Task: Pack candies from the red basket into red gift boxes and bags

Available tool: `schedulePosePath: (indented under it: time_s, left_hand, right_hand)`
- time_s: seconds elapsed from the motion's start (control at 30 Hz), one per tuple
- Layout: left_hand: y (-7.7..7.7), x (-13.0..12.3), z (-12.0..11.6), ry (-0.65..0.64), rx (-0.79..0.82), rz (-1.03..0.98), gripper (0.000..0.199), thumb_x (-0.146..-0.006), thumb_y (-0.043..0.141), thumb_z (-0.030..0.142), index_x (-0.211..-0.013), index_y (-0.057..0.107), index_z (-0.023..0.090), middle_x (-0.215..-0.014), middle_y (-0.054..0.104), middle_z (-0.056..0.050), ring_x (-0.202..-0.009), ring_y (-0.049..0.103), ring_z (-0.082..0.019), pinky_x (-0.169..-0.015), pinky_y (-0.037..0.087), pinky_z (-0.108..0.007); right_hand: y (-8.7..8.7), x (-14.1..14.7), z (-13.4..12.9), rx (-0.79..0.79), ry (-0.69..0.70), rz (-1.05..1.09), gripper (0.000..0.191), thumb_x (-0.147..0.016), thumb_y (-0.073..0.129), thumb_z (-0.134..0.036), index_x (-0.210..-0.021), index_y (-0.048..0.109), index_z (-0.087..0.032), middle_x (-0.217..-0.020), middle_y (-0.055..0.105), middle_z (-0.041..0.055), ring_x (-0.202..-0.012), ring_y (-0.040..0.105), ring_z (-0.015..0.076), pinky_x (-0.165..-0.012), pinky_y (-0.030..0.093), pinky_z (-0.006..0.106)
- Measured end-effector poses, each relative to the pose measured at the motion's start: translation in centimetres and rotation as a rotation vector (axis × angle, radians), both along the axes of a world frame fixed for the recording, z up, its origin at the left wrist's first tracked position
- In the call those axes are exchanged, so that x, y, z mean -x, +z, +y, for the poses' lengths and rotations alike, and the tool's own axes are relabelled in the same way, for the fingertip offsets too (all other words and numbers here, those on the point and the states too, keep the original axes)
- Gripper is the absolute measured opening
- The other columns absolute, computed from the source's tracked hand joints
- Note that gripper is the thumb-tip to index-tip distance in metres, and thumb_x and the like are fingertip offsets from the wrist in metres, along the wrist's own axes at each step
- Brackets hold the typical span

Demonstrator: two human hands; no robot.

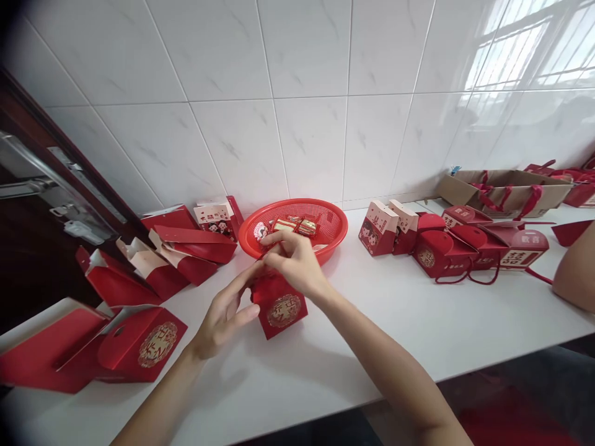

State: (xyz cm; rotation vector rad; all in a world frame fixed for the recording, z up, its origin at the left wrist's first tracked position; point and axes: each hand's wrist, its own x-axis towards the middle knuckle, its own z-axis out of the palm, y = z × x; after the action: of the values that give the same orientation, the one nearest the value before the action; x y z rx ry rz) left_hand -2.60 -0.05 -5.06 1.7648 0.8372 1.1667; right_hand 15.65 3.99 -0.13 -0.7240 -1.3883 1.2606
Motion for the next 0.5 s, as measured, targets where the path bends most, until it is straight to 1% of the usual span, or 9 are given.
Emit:
schedulePosePath:
  time_s: [0.07,0.13,0.23,0.33,0.43,0.5]
  left_hand:
    - [0.0,-0.1,-0.1,0.002,-0.053,-0.044,0.059,-0.088,0.070,0.034,-0.144,0.057,0.020,-0.151,0.057,-0.014,-0.139,0.051,-0.033,-0.115,0.043,-0.044]
    - [0.1,-0.1,-0.1,0.032,-0.105,-0.077,0.049,-0.088,0.070,0.032,-0.135,0.064,0.019,-0.140,0.065,-0.014,-0.131,0.058,-0.032,-0.109,0.047,-0.043]
    - [0.1,-0.1,-0.1,0.097,-0.124,-0.084,0.038,-0.088,0.068,0.031,-0.125,0.069,0.019,-0.125,0.072,-0.012,-0.118,0.065,-0.029,-0.103,0.050,-0.040]
    - [0.1,-0.1,0.1,0.134,-0.068,-0.066,0.030,-0.088,0.067,0.031,-0.115,0.072,0.018,-0.115,0.074,-0.010,-0.109,0.067,-0.026,-0.099,0.053,-0.037]
    - [0.1,-0.3,0.3,0.163,-0.035,-0.024,0.023,-0.088,0.067,0.032,-0.104,0.075,0.018,-0.107,0.075,-0.008,-0.103,0.069,-0.024,-0.094,0.055,-0.034]
    - [0.0,-0.4,0.4,0.170,-0.039,0.007,0.020,-0.087,0.067,0.033,-0.098,0.076,0.019,-0.102,0.075,-0.007,-0.098,0.069,-0.023,-0.090,0.056,-0.032]
  right_hand:
    - [1.0,-1.2,0.0,-0.026,-0.045,-0.050,0.022,-0.070,0.065,-0.020,-0.091,0.067,-0.019,-0.067,0.067,-0.0023,-0.067,0.064,0.0150,-0.068,0.051,0.031]
    - [1.7,-2.5,0.0,-0.053,-0.090,-0.084,0.019,-0.071,0.067,-0.021,-0.089,0.069,-0.019,-0.067,0.065,-0.0025,-0.069,0.065,0.0155,-0.071,0.052,0.032]
    - [2.3,-4.6,-0.2,-0.083,-0.152,-0.115,0.016,-0.072,0.068,-0.022,-0.087,0.071,-0.019,-0.067,0.067,-0.0014,-0.070,0.065,0.0160,-0.074,0.053,0.033]
    - [2.1,-7.1,-0.5,-0.105,-0.275,-0.161,0.016,-0.070,0.069,-0.023,-0.085,0.073,-0.018,-0.065,0.068,-0.0003,-0.065,0.063,0.0153,-0.068,0.052,0.031]
    - [1.5,-9.9,-0.7,-0.125,-0.462,-0.202,0.015,-0.068,0.069,-0.022,-0.081,0.074,-0.018,-0.063,0.067,-0.0002,-0.061,0.061,0.0150,-0.062,0.050,0.030]
    - [1.0,-11.9,-0.6,-0.134,-0.570,-0.216,0.012,-0.066,0.069,-0.020,-0.077,0.074,-0.019,-0.064,0.068,0.0001,-0.061,0.062,0.0157,-0.060,0.050,0.029]
